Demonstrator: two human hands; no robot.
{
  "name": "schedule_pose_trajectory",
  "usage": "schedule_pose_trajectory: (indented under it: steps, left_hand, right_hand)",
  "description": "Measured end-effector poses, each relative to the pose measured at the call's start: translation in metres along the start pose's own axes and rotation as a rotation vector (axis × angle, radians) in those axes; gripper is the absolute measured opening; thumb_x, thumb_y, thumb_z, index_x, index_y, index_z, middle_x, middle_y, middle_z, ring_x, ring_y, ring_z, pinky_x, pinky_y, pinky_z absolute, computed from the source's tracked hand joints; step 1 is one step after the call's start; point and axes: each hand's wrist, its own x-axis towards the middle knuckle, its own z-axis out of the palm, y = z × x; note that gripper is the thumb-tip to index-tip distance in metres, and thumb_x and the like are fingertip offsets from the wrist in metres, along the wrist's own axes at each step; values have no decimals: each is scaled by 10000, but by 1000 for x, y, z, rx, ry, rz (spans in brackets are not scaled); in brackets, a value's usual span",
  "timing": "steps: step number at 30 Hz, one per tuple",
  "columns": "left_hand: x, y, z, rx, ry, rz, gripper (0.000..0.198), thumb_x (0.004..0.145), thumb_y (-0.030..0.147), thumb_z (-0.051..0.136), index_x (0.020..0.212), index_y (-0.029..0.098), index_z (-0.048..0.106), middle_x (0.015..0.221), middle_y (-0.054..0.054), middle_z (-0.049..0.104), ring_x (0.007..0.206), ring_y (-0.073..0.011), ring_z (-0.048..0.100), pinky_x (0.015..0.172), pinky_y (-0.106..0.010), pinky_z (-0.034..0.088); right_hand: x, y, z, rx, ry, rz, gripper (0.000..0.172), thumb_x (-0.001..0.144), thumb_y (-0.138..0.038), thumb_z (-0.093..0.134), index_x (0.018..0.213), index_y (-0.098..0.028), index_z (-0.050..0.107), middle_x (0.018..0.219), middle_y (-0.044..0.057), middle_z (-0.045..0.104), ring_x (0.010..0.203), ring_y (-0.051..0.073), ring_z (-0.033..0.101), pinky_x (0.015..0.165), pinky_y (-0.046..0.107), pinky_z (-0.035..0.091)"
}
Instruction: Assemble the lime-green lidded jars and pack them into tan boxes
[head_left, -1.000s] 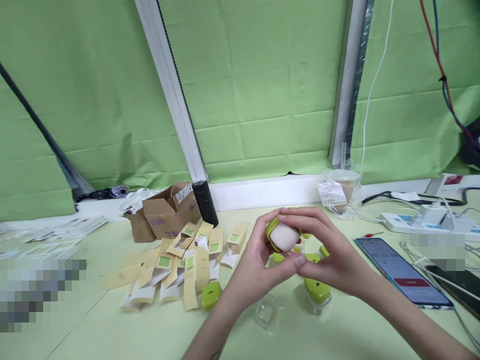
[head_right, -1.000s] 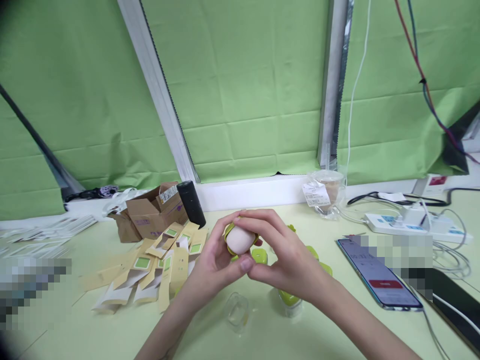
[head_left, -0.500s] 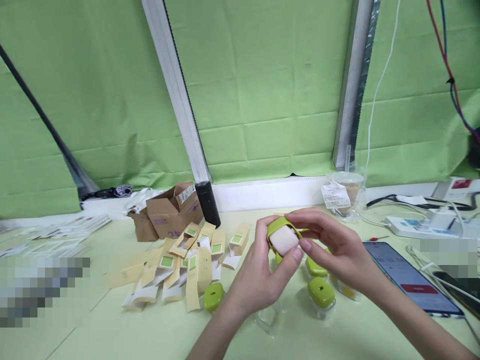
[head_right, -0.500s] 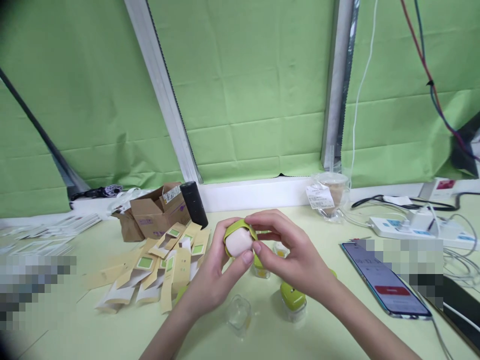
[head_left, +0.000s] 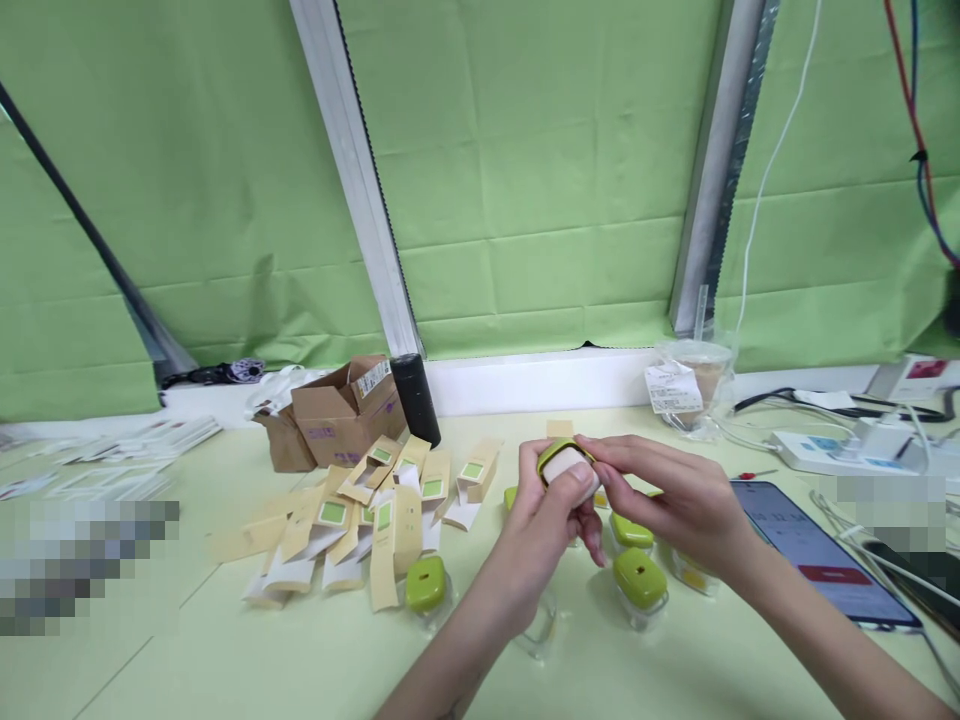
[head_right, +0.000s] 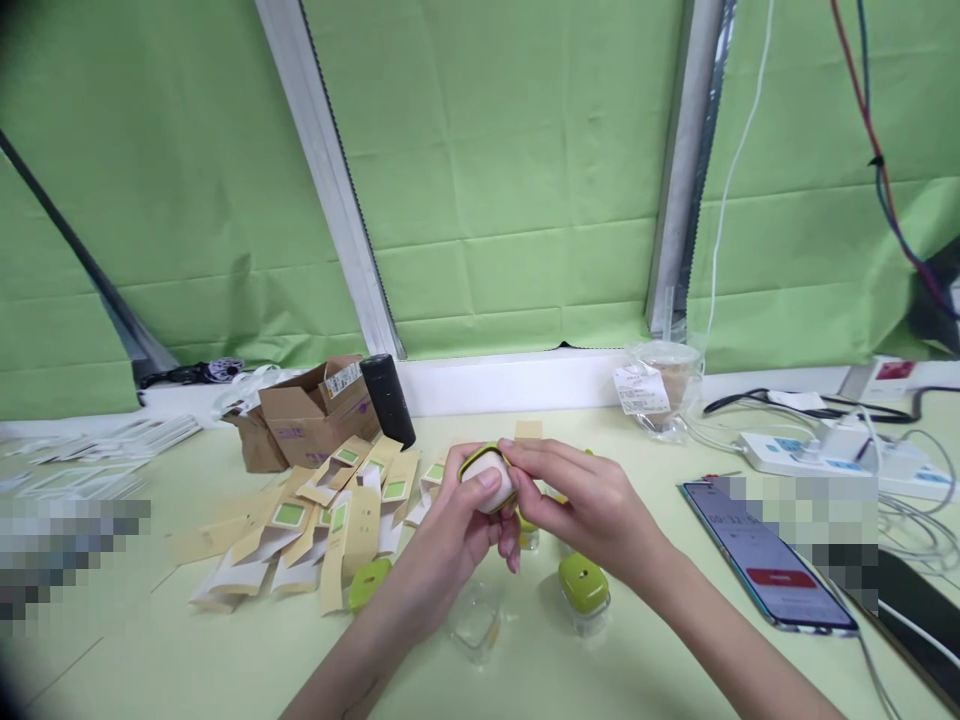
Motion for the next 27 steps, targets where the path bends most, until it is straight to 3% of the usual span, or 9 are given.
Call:
schedule_pose_trajectory:
  steps: [4, 8, 11, 14, 20, 27]
  left_hand:
    - [2, -1, -5, 50, -25, 21, 281, 843, 430, 475, 994, 219, 367, 683, 52, 451, 562, -104, 472, 577, -281, 435]
    - [-1, 1, -13, 95, -119, 72, 347, 837, 386, 457, 1115, 221, 332, 734, 31, 482, 622, -127, 482, 644, -316, 433]
    - [-7, 5, -17, 278, -104, 111, 428, 858, 350, 467, 1211, 233, 254, 838, -3, 519, 709, -144, 506, 688, -318, 417]
    - [-11, 9, -19, 473, -84, 179, 440, 875, 373, 485, 1219, 249, 240, 903, -25, 533, 796, -159, 518, 708, -306, 402]
    - [-7, 11, -19, 420, -179, 298, 359, 860, 334, 548, 1168, 248, 384, 1092, -55, 516, 976, -180, 533, 835, -299, 422]
    - [-7, 10, -18, 440, -178, 326, 366, 882, 321, 515, 1226, 291, 392, 1140, -42, 513, 986, -173, 542, 834, -275, 437]
  right_hand:
    - [3, 1, -5, 58, -53, 59, 274, 838, -78, 533, 1049, -222, 630, 991, 69, 705, 869, 178, 680, 754, 296, 581]
    - [7, -2, -11, 139, -146, 140, 368, 829, -129, 537, 1179, -242, 557, 1074, 69, 659, 977, 209, 634, 797, 340, 560]
    - [9, -7, -12, 142, -221, 151, 579, 762, -133, 590, 1302, -259, 426, 1159, 84, 578, 1055, 230, 578, 847, 369, 537]
    - [9, -11, -11, 123, -279, 128, 590, 787, -134, 575, 1324, -283, 383, 1212, 97, 491, 1139, 234, 513, 889, 372, 512]
    - [7, -13, -14, 108, -178, 105, 376, 835, -167, 576, 1183, -263, 472, 1079, 89, 493, 1070, 225, 526, 833, 360, 529]
    - [8, -16, -11, 17, -100, 74, 344, 838, -134, 544, 1154, -263, 500, 1035, 82, 520, 989, 223, 572, 769, 340, 542]
